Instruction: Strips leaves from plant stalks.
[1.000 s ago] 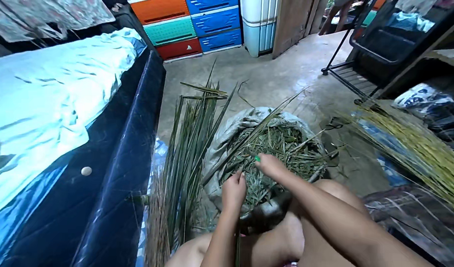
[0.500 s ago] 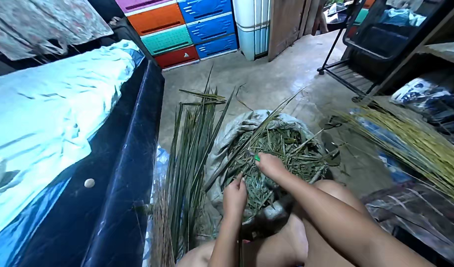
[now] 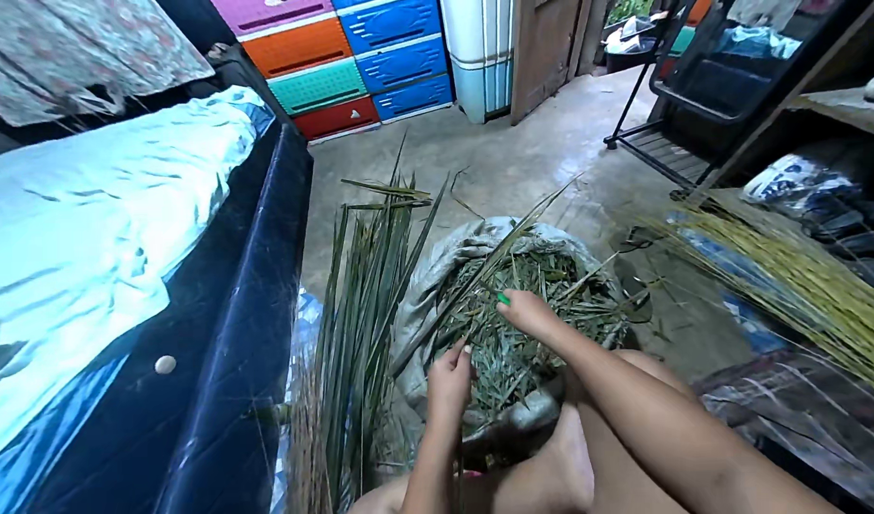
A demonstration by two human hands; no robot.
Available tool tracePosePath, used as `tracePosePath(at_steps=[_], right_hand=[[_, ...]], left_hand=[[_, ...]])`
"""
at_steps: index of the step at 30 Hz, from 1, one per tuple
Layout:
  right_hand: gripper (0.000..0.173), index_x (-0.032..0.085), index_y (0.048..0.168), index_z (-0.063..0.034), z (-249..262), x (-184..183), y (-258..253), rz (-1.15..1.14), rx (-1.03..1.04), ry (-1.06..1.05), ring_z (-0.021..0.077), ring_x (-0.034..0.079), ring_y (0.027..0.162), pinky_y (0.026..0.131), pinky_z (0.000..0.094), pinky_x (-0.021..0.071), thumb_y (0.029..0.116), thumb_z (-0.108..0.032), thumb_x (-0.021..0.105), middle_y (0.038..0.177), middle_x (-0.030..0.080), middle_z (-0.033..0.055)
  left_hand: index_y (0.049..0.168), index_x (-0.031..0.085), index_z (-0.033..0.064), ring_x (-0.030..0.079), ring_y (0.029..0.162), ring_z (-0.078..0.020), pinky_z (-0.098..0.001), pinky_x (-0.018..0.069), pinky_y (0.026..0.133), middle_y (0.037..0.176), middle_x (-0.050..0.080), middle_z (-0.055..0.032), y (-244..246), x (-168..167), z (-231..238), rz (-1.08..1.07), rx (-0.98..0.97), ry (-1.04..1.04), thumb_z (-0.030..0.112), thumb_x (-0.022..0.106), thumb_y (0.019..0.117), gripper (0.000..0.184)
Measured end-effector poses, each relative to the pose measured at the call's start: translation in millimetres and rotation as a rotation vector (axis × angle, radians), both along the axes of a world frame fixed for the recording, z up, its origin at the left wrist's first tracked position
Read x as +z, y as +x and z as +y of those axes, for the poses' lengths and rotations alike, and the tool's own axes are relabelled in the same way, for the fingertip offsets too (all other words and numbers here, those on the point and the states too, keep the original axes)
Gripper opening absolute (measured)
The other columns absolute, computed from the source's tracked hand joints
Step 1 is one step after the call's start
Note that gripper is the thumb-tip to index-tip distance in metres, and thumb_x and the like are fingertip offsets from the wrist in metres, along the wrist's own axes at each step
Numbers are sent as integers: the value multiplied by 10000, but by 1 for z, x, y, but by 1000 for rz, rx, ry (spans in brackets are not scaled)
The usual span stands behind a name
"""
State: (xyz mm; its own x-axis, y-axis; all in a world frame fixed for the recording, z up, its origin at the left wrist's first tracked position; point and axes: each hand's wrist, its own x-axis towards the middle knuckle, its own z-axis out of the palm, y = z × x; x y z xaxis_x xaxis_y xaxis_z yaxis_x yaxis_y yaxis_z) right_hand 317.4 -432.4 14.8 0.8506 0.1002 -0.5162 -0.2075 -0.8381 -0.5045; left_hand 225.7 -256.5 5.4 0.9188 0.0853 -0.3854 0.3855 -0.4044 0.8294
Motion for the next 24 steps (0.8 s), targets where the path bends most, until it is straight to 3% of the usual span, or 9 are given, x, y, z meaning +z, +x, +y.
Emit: tracePosePath(at_steps=[3,6,10,14,16,18,21,23,24], right_hand=[[379,593,1278,-15,11,7,-22,11,55,187,368,647,989,866,563,499,1104,-326,465,1084,651,229],[446,552,1365,-19,24,-1,-38,25,-4,397,334,646,999,909,528,507,1103,-375,495,1133,653,224],[263,620,1184,-3,25,-14,-24,7,-125,545,204,546,792,745,402,466,1088,-225,518,952,589,120],[318,634,1199,2,2,-29,7,-43,-304,529,208,554,784,743,402,476,1096,-279,528,951,601,131],[359,617,1268,6,-4,-30,13,-23,-347,427,289,617,953,867,480,493,1109,-291,492,1097,639,199],[346,614,1271,2,-1,-26,5,17,-201,279,352,641,1064,927,553,488,1091,-263,483,1163,651,234],[340,646,1175,9,19,-19,-30,128,135,150,369,649,988,852,579,498,1070,-281,506,1074,655,233],[335,651,1137,-1,33,-14,-51,155,241,118,373,649,989,842,590,493,1071,-290,496,1051,659,221],[337,654,1142,-11,37,-13,-56,135,259,84,382,657,1023,858,603,497,1073,-297,491,1073,670,219]], left_hand=[[1371,641,43,455,447,-77,-256,388,444,677,637,-31,1,-3,0,-1,26,-27,211,484,1106,351],[1382,624,21,515,444,-86,-261,461,444,705,663,-50,0,-1,-4,-5,-2,-37,203,483,1105,360],[1444,551,7,568,487,-109,-288,518,496,772,686,-71,-8,4,-16,23,-94,-27,172,483,1099,389],[1439,560,5,499,454,-89,-275,460,473,746,685,-49,-12,-6,-20,43,-113,7,209,446,1116,398],[1417,590,18,481,472,-102,-293,433,488,743,681,-51,-8,-16,-18,41,-101,54,236,430,1123,399],[1388,616,27,541,551,-142,-338,475,562,795,692,-74,-2,-28,-13,48,-85,126,262,420,1126,403],[1361,637,10,667,789,-258,-462,540,781,941,722,-157,6,-32,-4,82,-64,195,260,407,1127,412],[1125,700,-15,667,831,-285,-499,527,797,914,703,-164,7,-28,-2,85,-54,252,203,397,1104,374],[1088,706,-13,673,849,-293,-509,531,807,917,702,-168,6,-26,-1,84,-59,279,199,388,1100,382]])
